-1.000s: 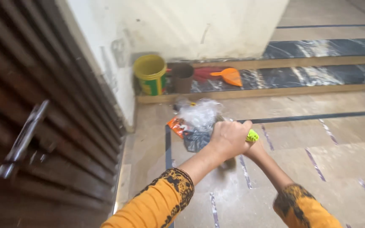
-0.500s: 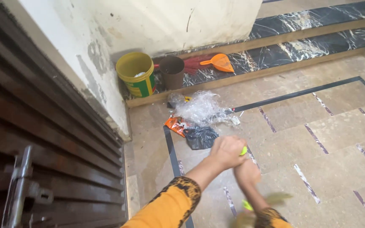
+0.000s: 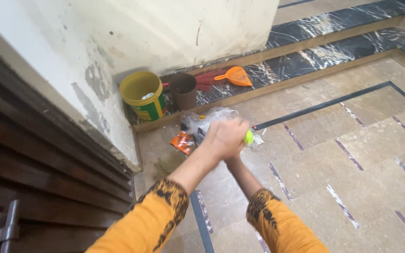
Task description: Sweeping debris into a dustpan in a hallway and then mopping the floor while moving into a bedroom.
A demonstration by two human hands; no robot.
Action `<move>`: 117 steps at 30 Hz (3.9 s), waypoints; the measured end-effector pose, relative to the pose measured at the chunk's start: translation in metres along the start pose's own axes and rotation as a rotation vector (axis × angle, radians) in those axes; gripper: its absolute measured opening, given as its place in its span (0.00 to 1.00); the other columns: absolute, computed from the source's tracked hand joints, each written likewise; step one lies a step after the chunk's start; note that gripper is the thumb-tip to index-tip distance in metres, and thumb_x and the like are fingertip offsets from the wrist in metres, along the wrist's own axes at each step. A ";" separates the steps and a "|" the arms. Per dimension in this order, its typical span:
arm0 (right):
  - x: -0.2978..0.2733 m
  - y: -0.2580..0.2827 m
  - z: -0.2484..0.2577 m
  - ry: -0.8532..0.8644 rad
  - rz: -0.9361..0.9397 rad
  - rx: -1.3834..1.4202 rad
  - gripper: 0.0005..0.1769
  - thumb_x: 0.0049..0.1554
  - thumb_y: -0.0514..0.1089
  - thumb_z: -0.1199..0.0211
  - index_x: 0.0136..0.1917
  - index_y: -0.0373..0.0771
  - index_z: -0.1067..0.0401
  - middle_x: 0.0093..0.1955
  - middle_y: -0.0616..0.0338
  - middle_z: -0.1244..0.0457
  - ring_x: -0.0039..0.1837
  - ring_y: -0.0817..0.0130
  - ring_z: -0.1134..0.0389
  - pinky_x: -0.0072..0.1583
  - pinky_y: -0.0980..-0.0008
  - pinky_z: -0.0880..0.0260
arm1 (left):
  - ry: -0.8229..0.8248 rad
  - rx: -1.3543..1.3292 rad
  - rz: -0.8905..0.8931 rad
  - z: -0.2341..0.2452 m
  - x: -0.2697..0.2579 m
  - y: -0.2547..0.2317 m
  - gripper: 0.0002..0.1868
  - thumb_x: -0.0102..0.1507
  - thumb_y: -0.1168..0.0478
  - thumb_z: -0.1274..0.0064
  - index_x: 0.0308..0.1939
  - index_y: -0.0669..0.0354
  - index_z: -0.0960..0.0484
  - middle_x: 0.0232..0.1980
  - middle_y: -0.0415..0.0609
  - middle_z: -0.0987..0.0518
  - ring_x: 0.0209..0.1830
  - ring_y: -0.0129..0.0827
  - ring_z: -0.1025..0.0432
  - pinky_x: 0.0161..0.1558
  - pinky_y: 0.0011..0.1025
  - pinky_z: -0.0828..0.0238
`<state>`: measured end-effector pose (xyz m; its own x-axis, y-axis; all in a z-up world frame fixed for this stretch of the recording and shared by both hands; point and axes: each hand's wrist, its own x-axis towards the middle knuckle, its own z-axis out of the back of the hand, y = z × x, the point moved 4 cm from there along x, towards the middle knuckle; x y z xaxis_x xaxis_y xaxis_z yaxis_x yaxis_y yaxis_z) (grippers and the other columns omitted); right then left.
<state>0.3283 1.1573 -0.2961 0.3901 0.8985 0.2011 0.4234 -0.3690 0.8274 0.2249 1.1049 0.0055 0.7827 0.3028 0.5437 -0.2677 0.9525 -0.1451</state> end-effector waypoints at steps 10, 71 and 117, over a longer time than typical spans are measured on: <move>0.076 0.264 0.032 -0.156 0.327 -1.087 0.27 0.57 0.56 0.38 0.63 0.36 0.32 0.60 0.47 0.34 0.63 0.55 0.32 0.60 0.55 0.32 | -0.239 -0.068 0.067 -0.012 0.160 -0.029 0.19 0.58 0.49 0.38 0.40 0.56 0.25 0.32 0.49 0.19 0.30 0.47 0.21 0.31 0.44 0.25; 0.233 -0.078 -0.053 0.175 -0.299 -1.412 0.19 0.55 0.55 0.39 0.53 0.44 0.21 0.50 0.44 0.29 0.56 0.43 0.29 0.57 0.48 0.30 | 0.268 -0.011 0.586 -0.046 0.017 0.304 0.23 0.52 0.45 0.33 0.41 0.51 0.23 0.33 0.53 0.17 0.39 0.53 0.21 0.39 0.50 0.26; 0.217 -0.079 -0.072 0.474 -0.196 -1.343 0.14 0.49 0.50 0.36 0.41 0.38 0.22 0.43 0.41 0.30 0.50 0.41 0.28 0.54 0.45 0.29 | 0.346 0.264 0.868 -0.074 0.037 0.287 0.18 0.55 0.49 0.37 0.38 0.58 0.22 0.30 0.58 0.17 0.36 0.53 0.21 0.38 0.49 0.25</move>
